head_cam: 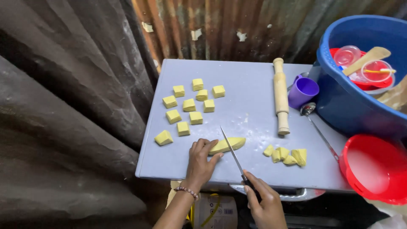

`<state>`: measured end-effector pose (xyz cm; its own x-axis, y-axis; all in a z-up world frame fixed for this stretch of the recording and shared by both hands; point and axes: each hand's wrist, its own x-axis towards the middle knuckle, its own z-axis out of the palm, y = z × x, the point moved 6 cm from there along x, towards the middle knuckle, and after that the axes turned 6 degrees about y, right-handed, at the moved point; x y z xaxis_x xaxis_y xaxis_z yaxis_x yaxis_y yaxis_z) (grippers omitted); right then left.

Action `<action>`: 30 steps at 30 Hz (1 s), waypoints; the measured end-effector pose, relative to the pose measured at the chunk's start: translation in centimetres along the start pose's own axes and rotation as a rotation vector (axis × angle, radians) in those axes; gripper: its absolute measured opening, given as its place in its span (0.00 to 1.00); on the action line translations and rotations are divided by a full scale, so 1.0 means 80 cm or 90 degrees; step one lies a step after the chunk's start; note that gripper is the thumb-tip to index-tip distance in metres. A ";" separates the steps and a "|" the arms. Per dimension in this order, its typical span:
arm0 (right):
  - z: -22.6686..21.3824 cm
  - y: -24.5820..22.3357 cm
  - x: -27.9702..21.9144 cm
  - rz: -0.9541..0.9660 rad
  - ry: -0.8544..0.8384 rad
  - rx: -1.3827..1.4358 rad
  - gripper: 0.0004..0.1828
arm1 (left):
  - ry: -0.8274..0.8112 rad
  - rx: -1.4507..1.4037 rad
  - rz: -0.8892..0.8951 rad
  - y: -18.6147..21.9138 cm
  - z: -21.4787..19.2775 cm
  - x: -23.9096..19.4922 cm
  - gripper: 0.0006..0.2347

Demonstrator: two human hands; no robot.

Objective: Cutting dough into small squares and rolling them into balls on a table.

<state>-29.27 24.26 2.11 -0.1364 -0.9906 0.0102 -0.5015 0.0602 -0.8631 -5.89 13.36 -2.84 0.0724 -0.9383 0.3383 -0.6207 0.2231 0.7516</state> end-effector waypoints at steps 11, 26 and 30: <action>-0.003 0.012 -0.020 -0.021 0.011 -0.098 0.24 | 0.069 0.091 0.050 0.018 0.003 -0.004 0.18; 0.033 0.073 -0.012 -0.130 0.039 -0.118 0.24 | 0.154 -0.017 0.014 0.014 -0.006 -0.007 0.16; -0.005 0.031 -0.047 -0.026 0.228 -0.031 0.22 | 0.222 -0.067 0.043 0.023 -0.017 0.049 0.15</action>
<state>-30.32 28.20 0.14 -0.4019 -0.8869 0.2277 -0.5514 0.0359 -0.8335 -5.69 10.46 0.68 0.3059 -0.7782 0.5485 -0.5514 0.3248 0.7684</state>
